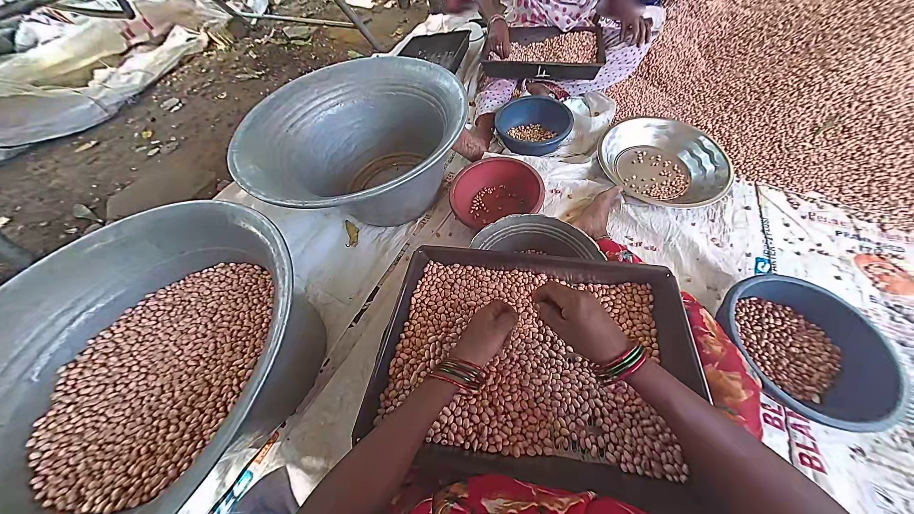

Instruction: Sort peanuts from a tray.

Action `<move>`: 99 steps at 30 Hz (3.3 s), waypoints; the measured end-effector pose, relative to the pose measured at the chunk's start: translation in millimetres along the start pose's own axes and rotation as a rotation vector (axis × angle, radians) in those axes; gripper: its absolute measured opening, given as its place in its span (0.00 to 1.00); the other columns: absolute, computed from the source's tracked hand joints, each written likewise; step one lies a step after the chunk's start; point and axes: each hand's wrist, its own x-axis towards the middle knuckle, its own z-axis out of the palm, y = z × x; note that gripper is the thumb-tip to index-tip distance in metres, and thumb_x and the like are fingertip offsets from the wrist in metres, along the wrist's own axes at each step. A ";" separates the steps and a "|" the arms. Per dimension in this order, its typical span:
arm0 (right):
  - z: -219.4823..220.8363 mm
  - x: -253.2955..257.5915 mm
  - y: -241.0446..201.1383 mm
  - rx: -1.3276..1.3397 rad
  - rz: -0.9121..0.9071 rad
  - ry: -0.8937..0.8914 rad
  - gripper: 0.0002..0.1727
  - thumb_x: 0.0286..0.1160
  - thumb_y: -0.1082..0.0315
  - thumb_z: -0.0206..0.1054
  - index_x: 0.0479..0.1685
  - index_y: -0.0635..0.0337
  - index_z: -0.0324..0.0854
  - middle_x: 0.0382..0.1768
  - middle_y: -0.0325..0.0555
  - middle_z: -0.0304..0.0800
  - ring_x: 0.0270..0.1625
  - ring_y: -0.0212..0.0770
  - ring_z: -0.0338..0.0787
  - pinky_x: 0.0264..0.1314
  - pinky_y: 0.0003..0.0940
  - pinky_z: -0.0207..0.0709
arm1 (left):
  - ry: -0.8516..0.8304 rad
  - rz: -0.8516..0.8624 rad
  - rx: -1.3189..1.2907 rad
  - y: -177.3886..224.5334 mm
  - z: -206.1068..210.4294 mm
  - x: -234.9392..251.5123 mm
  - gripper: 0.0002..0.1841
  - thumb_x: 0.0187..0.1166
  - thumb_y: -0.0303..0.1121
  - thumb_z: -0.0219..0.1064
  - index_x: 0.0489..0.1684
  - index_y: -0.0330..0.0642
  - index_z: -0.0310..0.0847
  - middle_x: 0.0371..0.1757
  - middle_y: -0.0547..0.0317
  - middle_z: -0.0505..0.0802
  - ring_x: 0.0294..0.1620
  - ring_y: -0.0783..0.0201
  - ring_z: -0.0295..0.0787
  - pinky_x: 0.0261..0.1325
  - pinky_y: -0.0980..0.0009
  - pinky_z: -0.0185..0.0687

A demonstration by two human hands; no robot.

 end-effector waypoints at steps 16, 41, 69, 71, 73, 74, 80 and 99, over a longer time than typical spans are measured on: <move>27.6 -79.5 75.6 -0.345 -0.146 -0.250 0.17 0.68 0.73 0.74 0.57 0.55 0.93 0.67 0.66 0.88 0.74 0.74 0.82 0.70 0.82 0.66 | 0.277 0.009 -1.204 -9.0 -19.5 6.6 0.20 0.94 0.34 0.34 0.35 0.48 0.72 0.17 0.70 0.83 0.05 0.82 0.66 0.07 0.88 0.60; -27.9 -60.1 66.3 -0.568 0.088 -0.095 0.14 0.82 0.74 0.58 0.45 0.73 0.90 0.40 0.71 0.92 0.43 0.72 0.94 0.43 0.66 0.83 | -0.006 -0.068 -0.648 -13.3 12.7 4.5 0.12 0.94 0.29 0.50 0.43 0.37 0.79 0.10 0.72 0.71 0.06 0.81 0.61 0.10 0.86 0.57; 107.9 -28.8 19.0 -0.089 -0.299 -0.147 0.15 0.75 0.65 0.68 0.53 0.61 0.93 0.64 0.68 0.88 0.70 0.70 0.85 0.67 0.70 0.74 | 0.024 0.124 -1.086 -21.4 -14.6 2.0 0.32 0.91 0.35 0.26 0.11 0.57 0.69 0.12 0.73 0.82 0.05 0.83 0.65 0.10 0.88 0.60; 111.4 -64.2 30.4 -0.161 -0.494 -0.208 0.13 0.74 0.63 0.68 0.52 0.51 0.94 0.61 0.61 0.91 0.69 0.68 0.86 0.66 0.71 0.75 | 0.042 0.081 -1.022 -19.6 -15.2 0.8 0.31 0.94 0.32 0.32 0.10 0.56 0.65 0.07 0.75 0.75 0.04 0.83 0.63 0.09 0.88 0.59; 85.7 -85.4 52.8 -0.256 -0.564 -0.264 0.13 0.66 0.59 0.74 0.50 0.47 0.94 0.63 0.58 0.90 0.69 0.69 0.86 0.67 0.74 0.74 | 0.031 0.046 -0.899 -17.3 -13.4 -0.8 0.27 0.95 0.30 0.38 0.15 0.51 0.69 0.07 0.75 0.73 0.04 0.83 0.61 0.10 0.88 0.58; 65.6 -89.8 65.0 -0.288 -0.523 -0.277 0.16 0.61 0.58 0.78 0.49 0.49 0.94 0.64 0.61 0.89 0.70 0.72 0.84 0.68 0.78 0.72 | 0.005 0.053 -0.804 -17.3 -11.8 -1.5 0.24 0.94 0.28 0.41 0.21 0.47 0.74 0.07 0.76 0.73 0.05 0.83 0.62 0.11 0.88 0.59; -27.5 -75.5 92.4 -0.381 -0.049 -0.097 0.15 0.76 0.72 0.64 0.56 0.66 0.90 0.68 0.72 0.85 0.75 0.78 0.79 0.69 0.77 0.70 | -0.231 0.245 -0.001 -22.4 3.4 -2.2 0.11 0.87 0.33 0.62 0.53 0.34 0.84 0.34 0.68 0.85 0.22 0.85 0.69 0.28 0.86 0.66; -52.7 -108.9 71.6 -0.357 0.110 0.176 0.15 0.82 0.75 0.57 0.51 0.72 0.90 0.47 0.67 0.95 0.48 0.68 0.96 0.48 0.66 0.84 | -0.566 0.215 1.116 -3.5 61.6 -24.4 0.18 0.93 0.28 0.44 0.65 0.28 0.77 0.57 0.31 0.90 0.60 0.32 0.90 0.55 0.39 0.83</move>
